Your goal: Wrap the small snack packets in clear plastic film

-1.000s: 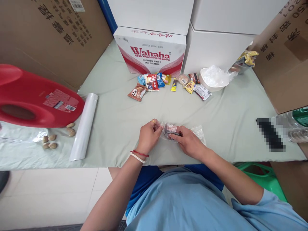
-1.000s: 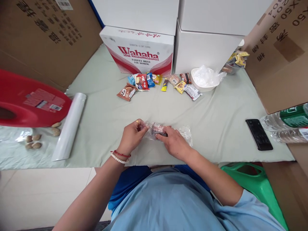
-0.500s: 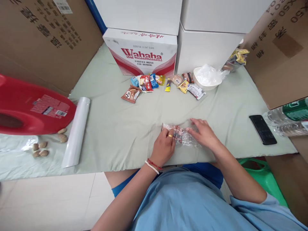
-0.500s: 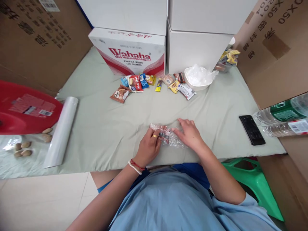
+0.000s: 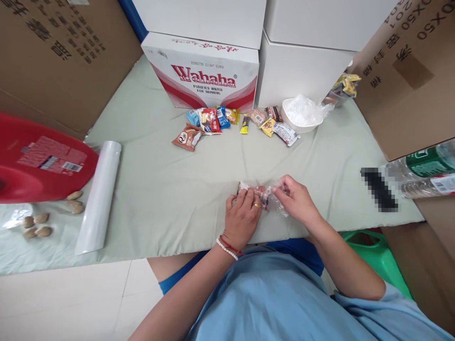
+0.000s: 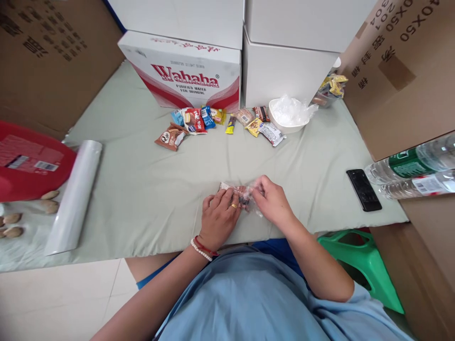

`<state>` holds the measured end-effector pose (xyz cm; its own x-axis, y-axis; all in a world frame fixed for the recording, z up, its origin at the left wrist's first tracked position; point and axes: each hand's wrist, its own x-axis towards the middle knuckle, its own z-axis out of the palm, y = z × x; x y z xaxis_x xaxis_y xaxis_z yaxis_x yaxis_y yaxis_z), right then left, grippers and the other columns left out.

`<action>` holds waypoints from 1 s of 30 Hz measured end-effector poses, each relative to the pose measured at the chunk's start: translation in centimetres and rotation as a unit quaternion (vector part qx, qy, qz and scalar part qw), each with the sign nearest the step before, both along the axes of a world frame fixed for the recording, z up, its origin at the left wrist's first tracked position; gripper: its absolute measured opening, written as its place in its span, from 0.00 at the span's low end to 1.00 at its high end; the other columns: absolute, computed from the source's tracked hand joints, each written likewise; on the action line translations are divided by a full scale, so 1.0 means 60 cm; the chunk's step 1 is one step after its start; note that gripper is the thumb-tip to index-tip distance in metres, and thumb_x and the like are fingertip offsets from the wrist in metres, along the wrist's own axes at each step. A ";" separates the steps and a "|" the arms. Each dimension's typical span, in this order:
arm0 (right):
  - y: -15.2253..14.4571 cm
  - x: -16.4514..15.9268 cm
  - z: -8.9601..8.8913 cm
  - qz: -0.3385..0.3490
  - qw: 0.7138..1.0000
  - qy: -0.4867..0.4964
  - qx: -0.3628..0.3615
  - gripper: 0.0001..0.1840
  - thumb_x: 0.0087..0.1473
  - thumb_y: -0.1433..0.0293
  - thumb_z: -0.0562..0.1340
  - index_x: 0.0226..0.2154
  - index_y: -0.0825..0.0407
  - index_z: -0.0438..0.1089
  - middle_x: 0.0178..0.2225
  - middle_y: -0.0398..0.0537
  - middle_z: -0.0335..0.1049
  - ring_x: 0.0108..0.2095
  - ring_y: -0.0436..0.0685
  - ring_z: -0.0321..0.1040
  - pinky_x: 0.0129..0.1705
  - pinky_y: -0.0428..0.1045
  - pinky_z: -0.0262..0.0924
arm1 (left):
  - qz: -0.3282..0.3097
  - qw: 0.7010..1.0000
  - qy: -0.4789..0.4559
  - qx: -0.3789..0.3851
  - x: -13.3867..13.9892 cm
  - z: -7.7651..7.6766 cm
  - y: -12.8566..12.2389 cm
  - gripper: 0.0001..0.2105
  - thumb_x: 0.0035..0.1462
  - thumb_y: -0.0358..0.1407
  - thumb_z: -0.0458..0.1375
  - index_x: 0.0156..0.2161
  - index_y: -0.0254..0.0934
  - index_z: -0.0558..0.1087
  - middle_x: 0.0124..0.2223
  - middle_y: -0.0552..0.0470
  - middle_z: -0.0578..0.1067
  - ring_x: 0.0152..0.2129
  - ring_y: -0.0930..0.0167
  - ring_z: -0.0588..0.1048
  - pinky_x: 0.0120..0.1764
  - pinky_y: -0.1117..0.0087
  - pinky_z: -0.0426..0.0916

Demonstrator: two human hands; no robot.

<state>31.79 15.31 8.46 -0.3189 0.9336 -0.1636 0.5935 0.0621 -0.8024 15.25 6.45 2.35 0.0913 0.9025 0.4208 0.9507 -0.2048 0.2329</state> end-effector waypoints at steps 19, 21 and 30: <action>-0.009 -0.054 -0.037 0.078 0.996 0.044 0.016 0.10 0.66 0.64 0.55 0.42 0.47 0.71 0.29 0.42 0.73 0.30 0.55 0.69 0.37 0.49 0.63 | 0.127 0.938 -0.312 -0.086 -0.035 0.017 0.042 0.10 0.63 0.35 0.60 0.49 0.35 0.75 0.44 0.43 0.76 0.43 0.59 0.75 0.48 0.56 0.74; -0.025 -0.043 -0.032 0.031 0.993 0.110 -0.019 0.11 0.67 0.60 0.57 0.43 0.47 0.71 0.31 0.42 0.74 0.31 0.55 0.71 0.37 0.50 0.66 | 0.105 0.936 -0.335 -0.037 -0.013 0.031 0.027 0.10 0.64 0.34 0.60 0.50 0.37 0.73 0.43 0.46 0.75 0.39 0.64 0.76 0.42 0.63 0.74; -0.043 -0.007 -0.045 -0.109 0.909 0.346 -0.207 0.27 0.51 0.44 0.71 0.41 0.46 0.70 0.37 0.46 0.78 0.41 0.59 0.75 0.49 0.55 0.71 | -0.138 0.971 -0.183 0.060 0.068 0.010 -0.011 0.18 0.60 0.22 0.53 0.53 0.32 0.75 0.58 0.34 0.77 0.65 0.55 0.69 0.63 0.48 0.71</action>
<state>31.40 12.71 5.78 -0.2943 0.8906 -0.3467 -0.0995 -0.3893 -0.9157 19.30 5.79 2.96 0.1480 0.8068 0.5720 0.7135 -0.4876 0.5032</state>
